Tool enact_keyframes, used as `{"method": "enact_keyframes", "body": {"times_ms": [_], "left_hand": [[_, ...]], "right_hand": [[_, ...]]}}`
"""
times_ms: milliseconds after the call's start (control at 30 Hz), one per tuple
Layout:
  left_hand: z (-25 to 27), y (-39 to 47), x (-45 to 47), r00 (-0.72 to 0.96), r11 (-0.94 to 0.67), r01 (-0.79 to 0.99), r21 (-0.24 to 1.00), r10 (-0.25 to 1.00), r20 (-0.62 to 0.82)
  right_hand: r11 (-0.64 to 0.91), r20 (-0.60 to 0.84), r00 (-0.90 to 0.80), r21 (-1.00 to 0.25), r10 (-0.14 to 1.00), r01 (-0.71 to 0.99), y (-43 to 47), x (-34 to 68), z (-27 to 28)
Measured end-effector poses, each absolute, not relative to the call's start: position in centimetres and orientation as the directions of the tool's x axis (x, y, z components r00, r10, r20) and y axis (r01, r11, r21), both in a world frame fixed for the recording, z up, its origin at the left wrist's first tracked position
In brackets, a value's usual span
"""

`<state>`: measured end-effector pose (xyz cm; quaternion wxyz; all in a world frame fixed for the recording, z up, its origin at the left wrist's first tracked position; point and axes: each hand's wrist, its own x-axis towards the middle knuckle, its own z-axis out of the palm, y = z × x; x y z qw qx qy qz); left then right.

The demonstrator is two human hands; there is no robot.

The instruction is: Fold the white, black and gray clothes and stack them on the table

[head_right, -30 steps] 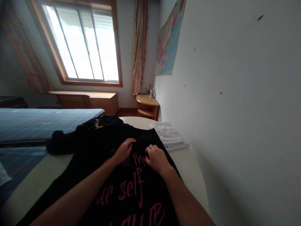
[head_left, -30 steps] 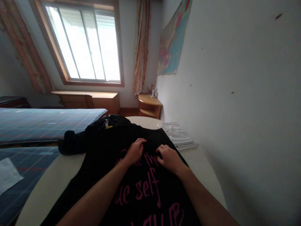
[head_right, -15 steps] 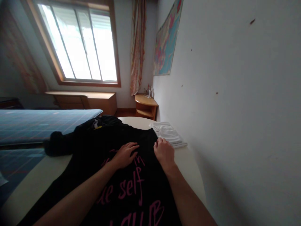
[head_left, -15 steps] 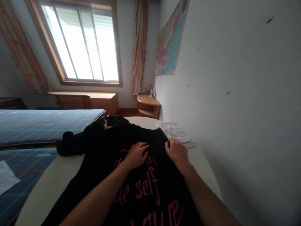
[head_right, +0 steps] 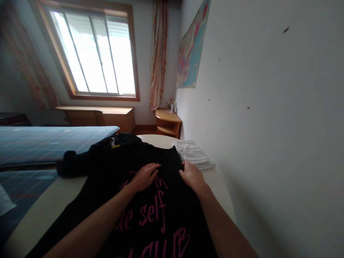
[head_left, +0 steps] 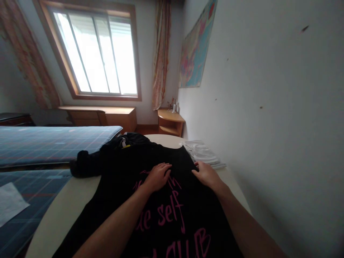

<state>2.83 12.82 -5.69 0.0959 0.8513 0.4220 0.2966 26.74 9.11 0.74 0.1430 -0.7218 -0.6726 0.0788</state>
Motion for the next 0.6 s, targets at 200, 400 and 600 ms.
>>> {"method": "enact_keyframes", "body": {"times_ms": [200, 400, 600], "left_hand": [[-5.1, 12.6, 2.3, 0.289, -0.539, 0.593, 0.599, 0.836, 0.466], [-4.8, 12.8, 2.0, 0.229, -0.501, 0.591, 0.632, 0.856, 0.464], [-5.5, 13.2, 2.5, 0.257, -0.486, 0.666, 0.566, 0.861, 0.438]], "right_hand": [[0.238, 0.175, -0.174, -0.481, 0.969, 0.844, 6.8, 21.2, 1.9], [0.338, 0.114, -0.328, -0.513, 0.938, 0.789, 4.0, 19.0, 1.2], [0.133, -0.077, -0.167, -0.333, 0.983, 0.934, 2.8, 20.0, 1.4]]}}
